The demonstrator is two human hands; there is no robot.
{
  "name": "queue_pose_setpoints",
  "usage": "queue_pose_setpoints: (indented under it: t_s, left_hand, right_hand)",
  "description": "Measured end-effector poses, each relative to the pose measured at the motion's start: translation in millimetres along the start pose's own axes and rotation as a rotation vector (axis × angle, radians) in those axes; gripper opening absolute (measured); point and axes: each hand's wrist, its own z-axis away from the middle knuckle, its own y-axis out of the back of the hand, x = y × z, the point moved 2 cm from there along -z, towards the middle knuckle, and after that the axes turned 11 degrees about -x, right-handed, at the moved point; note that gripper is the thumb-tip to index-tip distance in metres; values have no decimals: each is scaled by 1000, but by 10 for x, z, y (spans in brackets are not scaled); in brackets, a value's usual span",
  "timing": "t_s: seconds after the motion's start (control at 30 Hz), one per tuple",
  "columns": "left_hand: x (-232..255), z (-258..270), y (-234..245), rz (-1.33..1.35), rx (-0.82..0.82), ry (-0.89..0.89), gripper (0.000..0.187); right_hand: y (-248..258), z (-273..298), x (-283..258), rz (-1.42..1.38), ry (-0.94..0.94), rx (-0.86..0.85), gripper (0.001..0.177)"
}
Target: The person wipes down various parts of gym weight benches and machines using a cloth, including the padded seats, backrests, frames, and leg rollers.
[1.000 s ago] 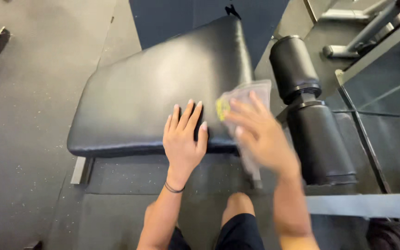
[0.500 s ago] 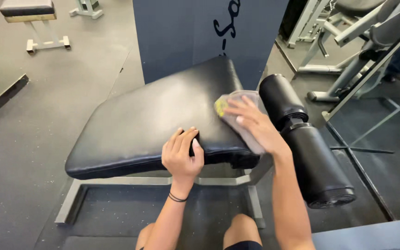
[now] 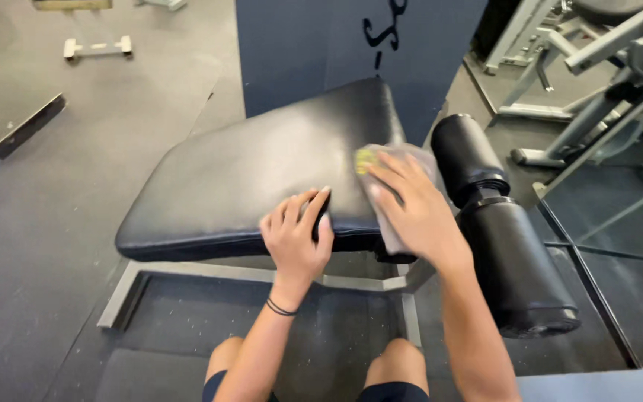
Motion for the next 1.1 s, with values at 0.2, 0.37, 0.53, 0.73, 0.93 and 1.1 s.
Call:
queue_pose_setpoints:
  t_s: [0.2, 0.37, 0.53, 0.73, 0.93, 1.1]
  left_hand:
    - [-167, -322, 157, 257, -496, 109, 38]
    - [-384, -306, 399, 281, -564, 132, 39]
    - [-873, 120, 149, 177, -363, 279, 36]
    - [-1238, 389, 60, 108, -42, 310, 29]
    - [-1315, 450, 82, 165, -21, 246, 35]
    - [-1429, 525, 103, 179, 77, 195, 34]
  right_hand:
    - [-757, 414, -432, 820, 93, 486, 47]
    - [-979, 452, -139, 631, -53, 737, 55]
    - [-1504, 397, -327, 831, 121, 872, 62]
    - [-1466, 469, 37, 745, -118, 1111, 57]
    - [-1722, 90, -571, 706, 137, 878, 59]
    - [-1164, 279, -545, 577, 133, 959, 61]
